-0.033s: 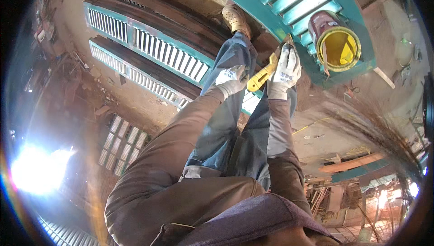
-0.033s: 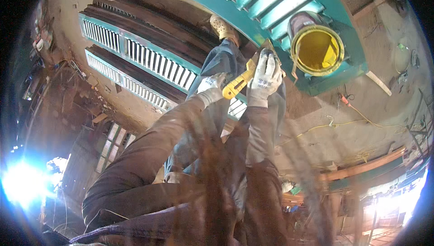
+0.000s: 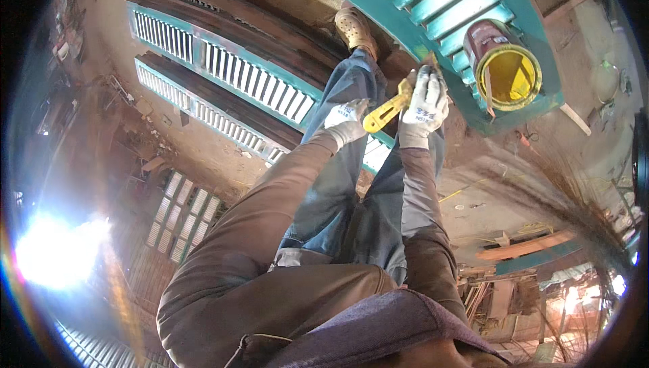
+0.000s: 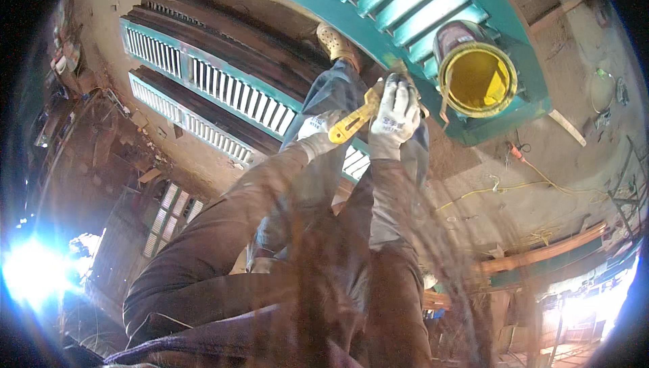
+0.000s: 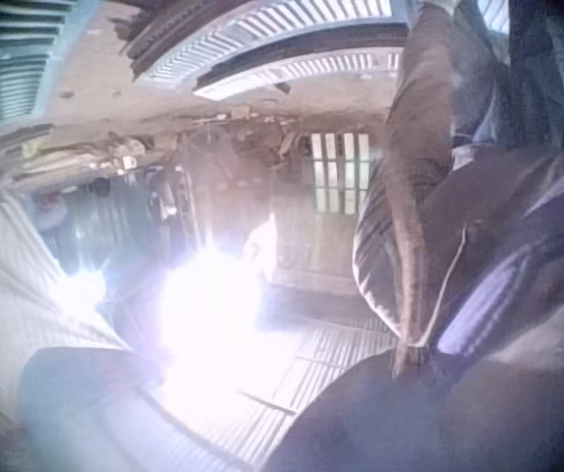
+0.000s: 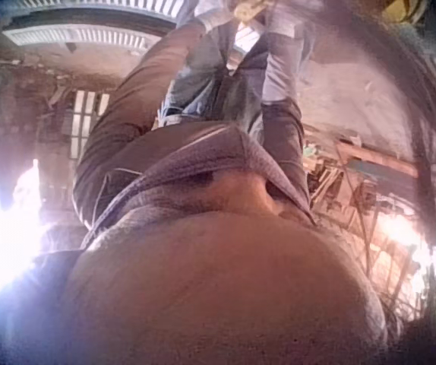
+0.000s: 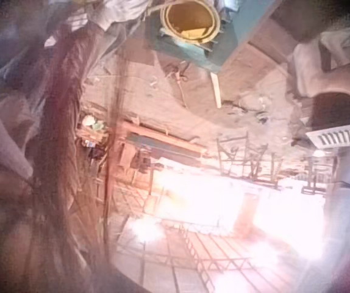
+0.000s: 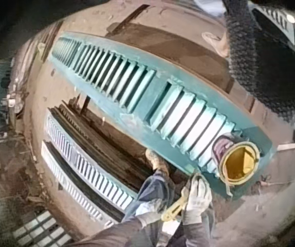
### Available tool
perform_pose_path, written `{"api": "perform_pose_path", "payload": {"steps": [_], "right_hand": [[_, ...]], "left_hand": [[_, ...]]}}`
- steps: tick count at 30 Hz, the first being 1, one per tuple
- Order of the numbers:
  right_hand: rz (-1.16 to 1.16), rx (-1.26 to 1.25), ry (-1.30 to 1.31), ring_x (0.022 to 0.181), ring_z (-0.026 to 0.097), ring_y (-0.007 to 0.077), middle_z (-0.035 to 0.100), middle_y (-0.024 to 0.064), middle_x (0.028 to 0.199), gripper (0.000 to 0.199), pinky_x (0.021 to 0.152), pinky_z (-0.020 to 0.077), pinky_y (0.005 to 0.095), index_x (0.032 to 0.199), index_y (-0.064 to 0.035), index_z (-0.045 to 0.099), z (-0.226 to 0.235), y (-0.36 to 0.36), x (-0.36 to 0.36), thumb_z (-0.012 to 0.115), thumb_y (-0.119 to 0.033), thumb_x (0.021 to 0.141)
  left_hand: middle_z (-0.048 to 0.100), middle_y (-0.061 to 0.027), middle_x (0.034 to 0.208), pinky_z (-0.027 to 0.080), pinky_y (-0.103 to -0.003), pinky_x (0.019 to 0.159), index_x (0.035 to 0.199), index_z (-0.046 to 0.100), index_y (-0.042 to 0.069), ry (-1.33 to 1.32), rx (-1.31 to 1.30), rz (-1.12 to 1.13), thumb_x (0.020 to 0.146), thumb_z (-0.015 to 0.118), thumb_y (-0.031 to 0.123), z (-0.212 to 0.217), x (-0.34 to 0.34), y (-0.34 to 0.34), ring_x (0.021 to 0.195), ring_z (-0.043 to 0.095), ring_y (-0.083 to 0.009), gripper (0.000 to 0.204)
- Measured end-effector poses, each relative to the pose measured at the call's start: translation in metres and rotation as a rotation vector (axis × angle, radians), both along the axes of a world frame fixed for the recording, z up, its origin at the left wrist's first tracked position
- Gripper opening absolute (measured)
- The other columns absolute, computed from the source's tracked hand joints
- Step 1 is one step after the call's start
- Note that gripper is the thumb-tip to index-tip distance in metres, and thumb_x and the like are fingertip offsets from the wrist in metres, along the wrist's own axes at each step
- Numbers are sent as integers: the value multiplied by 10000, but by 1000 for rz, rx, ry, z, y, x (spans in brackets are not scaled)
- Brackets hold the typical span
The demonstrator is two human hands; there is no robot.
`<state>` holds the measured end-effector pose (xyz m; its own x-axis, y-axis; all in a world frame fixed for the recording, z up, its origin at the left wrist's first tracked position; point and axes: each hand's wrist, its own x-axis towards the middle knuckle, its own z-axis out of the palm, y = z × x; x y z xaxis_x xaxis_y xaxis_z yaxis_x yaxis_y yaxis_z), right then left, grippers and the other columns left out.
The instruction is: The person paints the slats of a wooden window shutter with green paint using a brush. They hold a paint can in one hand and apply paint to the slats with the other, moving along the length of the shutter.
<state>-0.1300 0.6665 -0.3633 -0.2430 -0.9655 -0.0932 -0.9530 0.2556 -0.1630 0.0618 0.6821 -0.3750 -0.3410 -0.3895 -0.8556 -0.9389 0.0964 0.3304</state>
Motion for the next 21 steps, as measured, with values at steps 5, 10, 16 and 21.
{"api": "perform_pose_path", "payload": {"steps": [5, 10, 16, 21], "right_hand": [[205, 160, -287, 1098, 584, 202, 580, 14, 1205, 464, 863, 498, 357, 1261, -170, 577, -5, 3, 30, 602, -170, 797], [133, -96, -316, 1055, 584, 263, 562, 33, 1219, 579, 833, 487, 411, 1270, -145, 557, 11, -46, 38, 629, -128, 696], [175, -47, -217, 1107, 549, 231, 544, 19, 1260, 535, 897, 474, 403, 1277, -152, 543, 2, -117, 46, 618, -120, 748], [192, -50, -67, 1108, 546, 241, 541, 19, 1248, 479, 895, 470, 406, 1277, -149, 542, -21, -135, 68, 582, -166, 800]], "left_hand": [[555, -153, 1275, 473, -394, 942, 1319, 470, 101, 80, 105, 65, 902, 506, 321, -9, 10, -14, 1137, 575, -308, 473], [588, -141, 1195, 458, -396, 938, 1229, 513, 93, 302, 215, 606, 950, 418, 242, -48, 29, 36, 1122, 571, -279, 330], [539, -120, 1327, 407, -411, 1028, 1338, 470, 74, 201, 73, 350, 916, 453, 433, -9, 5, -5, 1223, 509, -283, 553], [574, -178, 1265, 462, -425, 959, 1301, 516, 69, 30, 152, 150, 857, 559, 428, 4, 3, -30, 1130, 577, -341, 573]]}}
